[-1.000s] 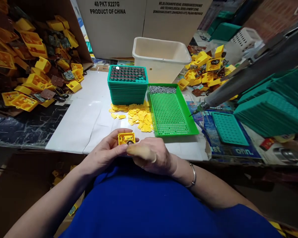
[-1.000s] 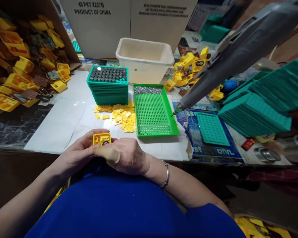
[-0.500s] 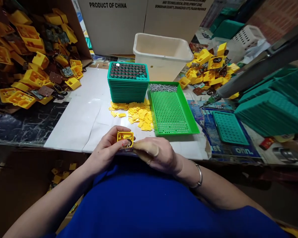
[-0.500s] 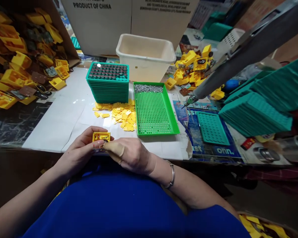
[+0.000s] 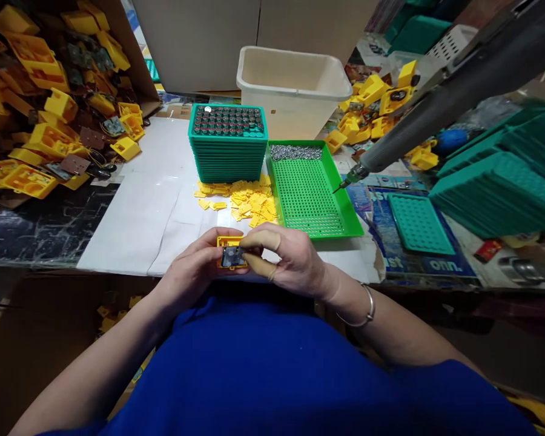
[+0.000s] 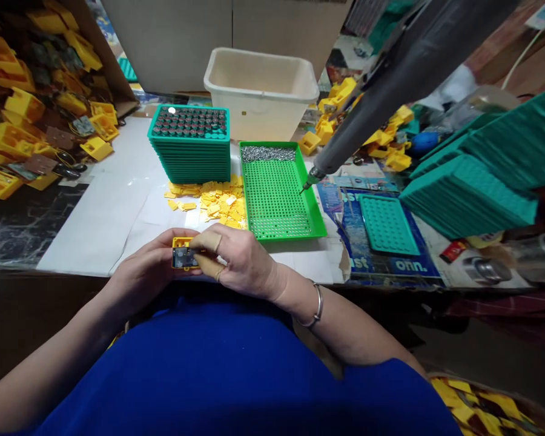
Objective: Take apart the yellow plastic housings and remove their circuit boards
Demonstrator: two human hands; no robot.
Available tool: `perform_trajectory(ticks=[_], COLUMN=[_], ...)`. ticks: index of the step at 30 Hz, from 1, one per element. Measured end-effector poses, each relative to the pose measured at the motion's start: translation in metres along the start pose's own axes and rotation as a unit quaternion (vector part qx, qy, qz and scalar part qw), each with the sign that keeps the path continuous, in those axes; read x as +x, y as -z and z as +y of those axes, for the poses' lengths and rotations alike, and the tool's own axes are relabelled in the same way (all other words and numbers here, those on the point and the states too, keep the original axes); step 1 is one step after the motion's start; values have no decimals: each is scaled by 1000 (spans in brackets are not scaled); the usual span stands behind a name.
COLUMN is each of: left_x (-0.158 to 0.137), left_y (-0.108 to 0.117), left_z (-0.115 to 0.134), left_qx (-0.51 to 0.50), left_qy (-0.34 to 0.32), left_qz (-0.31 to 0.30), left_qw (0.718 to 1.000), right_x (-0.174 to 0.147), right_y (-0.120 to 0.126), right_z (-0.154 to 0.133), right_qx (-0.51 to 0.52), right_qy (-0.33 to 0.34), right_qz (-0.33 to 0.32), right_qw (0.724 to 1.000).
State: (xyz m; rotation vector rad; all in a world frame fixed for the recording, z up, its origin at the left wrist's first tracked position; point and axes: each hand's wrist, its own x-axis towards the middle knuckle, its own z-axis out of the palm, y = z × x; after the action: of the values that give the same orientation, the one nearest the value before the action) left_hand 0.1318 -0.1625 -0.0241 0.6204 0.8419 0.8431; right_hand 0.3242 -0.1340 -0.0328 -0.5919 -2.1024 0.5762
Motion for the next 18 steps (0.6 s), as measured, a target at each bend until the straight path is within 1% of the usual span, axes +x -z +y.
perform_trajectory(ticks=[4, 8, 11, 13, 14, 15, 16, 18], left_x=[0, 1, 0, 1, 1, 2, 3, 6], left_y=[2, 1, 1, 1, 1, 1, 0, 0], left_z=[0, -1, -4, -6, -7, -8, -9, -10], left_qx=[-11, 26, 62, 88, 95, 97, 91, 64], left_qy=[-10, -5, -14, -28, -34, -39, -43, -37], left_qz=[-18, -19, -24, -24, -21, -15, -9, 2], left_qw=[1000, 999, 998, 995, 995, 994, 995, 997], right_x=[2, 5, 9, 11, 12, 11, 9, 2], right_y=[3, 10, 11, 8, 7, 7, 8, 18], right_z=[0, -1, -2, -4, -6, -7, -9, -10], right_qx=[-11, -45, -101, -156, -179, -193, -193, -146], right_qy=[-36, -49, -49, -49, -49, -43, -37, -38], right_qz=[-28, -71, -125, -144, -138, -119, -86, -13], right_qw=[999, 995, 986, 976, 973, 973, 977, 988])
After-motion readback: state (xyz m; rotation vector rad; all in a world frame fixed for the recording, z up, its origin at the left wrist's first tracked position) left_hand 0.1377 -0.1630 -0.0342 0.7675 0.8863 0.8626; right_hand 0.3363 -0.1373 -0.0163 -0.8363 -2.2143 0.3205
